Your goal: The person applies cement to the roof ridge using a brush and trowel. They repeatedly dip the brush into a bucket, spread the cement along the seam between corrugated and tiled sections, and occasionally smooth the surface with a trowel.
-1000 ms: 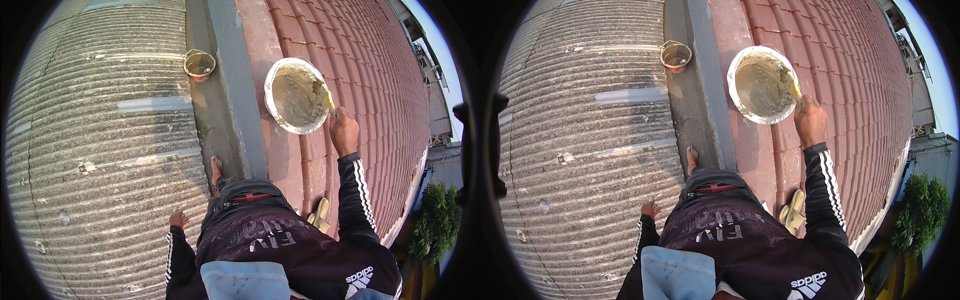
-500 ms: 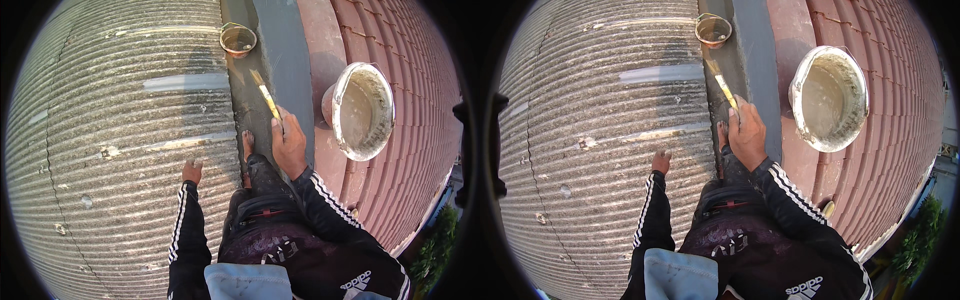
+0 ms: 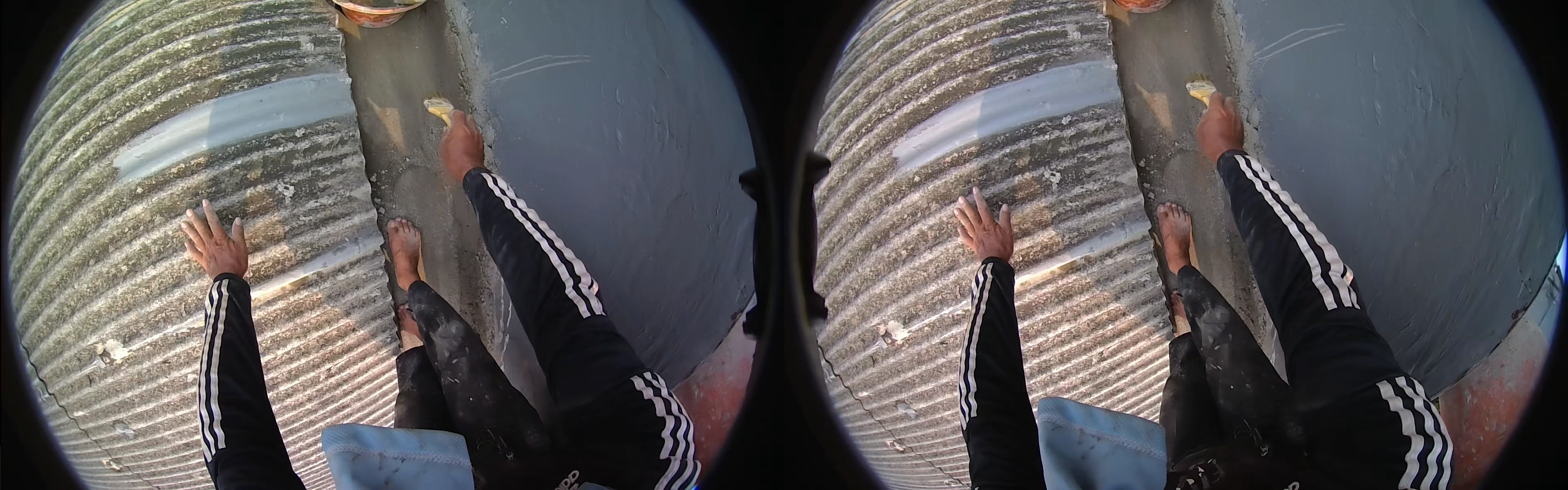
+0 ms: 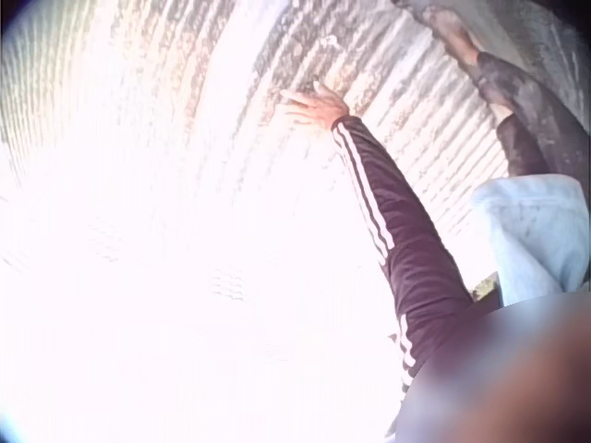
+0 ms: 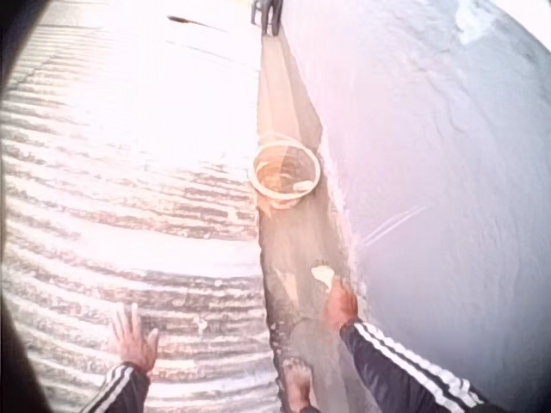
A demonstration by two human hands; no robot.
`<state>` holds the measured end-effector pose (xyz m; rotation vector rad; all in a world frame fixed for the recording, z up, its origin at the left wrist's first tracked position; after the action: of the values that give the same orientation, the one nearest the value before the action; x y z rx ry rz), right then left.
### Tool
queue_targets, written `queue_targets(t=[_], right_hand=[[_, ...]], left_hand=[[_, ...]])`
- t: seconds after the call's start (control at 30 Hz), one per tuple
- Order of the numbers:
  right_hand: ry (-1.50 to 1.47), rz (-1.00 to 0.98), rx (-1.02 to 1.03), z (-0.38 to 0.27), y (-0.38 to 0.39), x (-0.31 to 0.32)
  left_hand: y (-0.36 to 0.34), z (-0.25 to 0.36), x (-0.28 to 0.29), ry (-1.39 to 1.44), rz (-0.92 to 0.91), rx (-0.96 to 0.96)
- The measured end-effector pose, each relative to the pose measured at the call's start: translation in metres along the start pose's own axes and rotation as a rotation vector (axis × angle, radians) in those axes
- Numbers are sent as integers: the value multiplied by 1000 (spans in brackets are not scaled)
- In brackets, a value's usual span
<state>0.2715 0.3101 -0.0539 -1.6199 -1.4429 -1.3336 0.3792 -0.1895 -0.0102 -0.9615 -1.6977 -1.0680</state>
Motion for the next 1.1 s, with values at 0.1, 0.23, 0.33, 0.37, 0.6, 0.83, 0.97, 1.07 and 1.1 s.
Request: queue_targets(t=[0.1,0.23,0.33,0.37,0.6,0.83,0.97,1.07,1.1], right_hand=[[37,40,148,10,-77,-26],[144,37,256,12,-186,-62],[229,51,304,0,-253,-87],[258,55,313,-5,-256,-93],[357,-272,89,-17,-203,-66],[257,0,324,-28,-300,-97],[360,-210,177,-12,-244,-108],[408,-437,39,-6,-164,-78],[397,-420,58,-9,-152,-67]], left_hand=[[-7,9,-38,-49,189,-59],[-8,9,-62,3,298,-73],[-12,8,-67,1,301,-52],[-13,8,-67,-7,303,-52],[-17,11,-64,-23,252,-15],[-18,11,-67,-23,278,-38],[-19,10,-69,-13,256,-33],[-21,9,-69,-4,259,-16],[-20,9,-69,-9,253,-14]])
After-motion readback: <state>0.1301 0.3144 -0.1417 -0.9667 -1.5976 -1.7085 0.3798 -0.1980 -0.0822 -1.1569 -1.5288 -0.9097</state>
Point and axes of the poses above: each hand's wrist, its own y-axis away from the middle knuckle, its own x-axis out of the back of the hand, z = x × y, the point moved 3 cm from there along -y, towards the middle knuckle, and after that the axes turned 1 degree about y, right-handed, at the moved point
